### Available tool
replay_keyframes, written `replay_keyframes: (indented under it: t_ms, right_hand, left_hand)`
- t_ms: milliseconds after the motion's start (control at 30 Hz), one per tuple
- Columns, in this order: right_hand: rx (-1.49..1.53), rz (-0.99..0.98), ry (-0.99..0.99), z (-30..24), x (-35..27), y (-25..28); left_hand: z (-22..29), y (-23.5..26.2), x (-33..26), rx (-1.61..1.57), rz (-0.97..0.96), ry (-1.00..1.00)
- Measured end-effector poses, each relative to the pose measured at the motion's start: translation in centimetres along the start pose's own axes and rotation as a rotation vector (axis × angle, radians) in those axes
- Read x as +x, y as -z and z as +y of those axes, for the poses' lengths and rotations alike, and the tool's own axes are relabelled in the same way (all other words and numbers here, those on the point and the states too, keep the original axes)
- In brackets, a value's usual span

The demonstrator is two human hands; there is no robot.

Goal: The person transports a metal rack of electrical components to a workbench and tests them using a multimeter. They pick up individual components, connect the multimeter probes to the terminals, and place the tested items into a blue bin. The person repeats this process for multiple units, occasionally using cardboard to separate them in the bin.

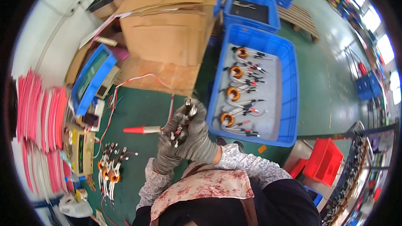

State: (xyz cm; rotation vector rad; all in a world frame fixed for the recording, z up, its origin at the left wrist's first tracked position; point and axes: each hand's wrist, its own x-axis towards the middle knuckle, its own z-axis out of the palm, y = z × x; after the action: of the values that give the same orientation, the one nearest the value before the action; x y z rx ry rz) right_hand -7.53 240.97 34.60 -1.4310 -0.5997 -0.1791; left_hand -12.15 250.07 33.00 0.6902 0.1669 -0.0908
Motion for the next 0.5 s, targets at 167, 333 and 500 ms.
replay_keyframes:
  t_ms: [167, 333, 500]
  right_hand:
    - [-0.323, -0.223, -0.322, 3.4, 3.3, 12.1]
    - [-0.996, -0.806, -0.465, 14.2, 0.2, 24.3]
    - [-0.991, -1.224, -0.756, 21.1, -5.7, 28.1]
  left_hand:
    - [-9.6, -1.9, 5.9, 0.855, -0.245, -0.303]
    - [-12.2, -1.2, 7.8, 1.610, -0.310, -0.317]
    - [-9.9, 1.2, 5.5, 1.341, 0.067, 0.004]
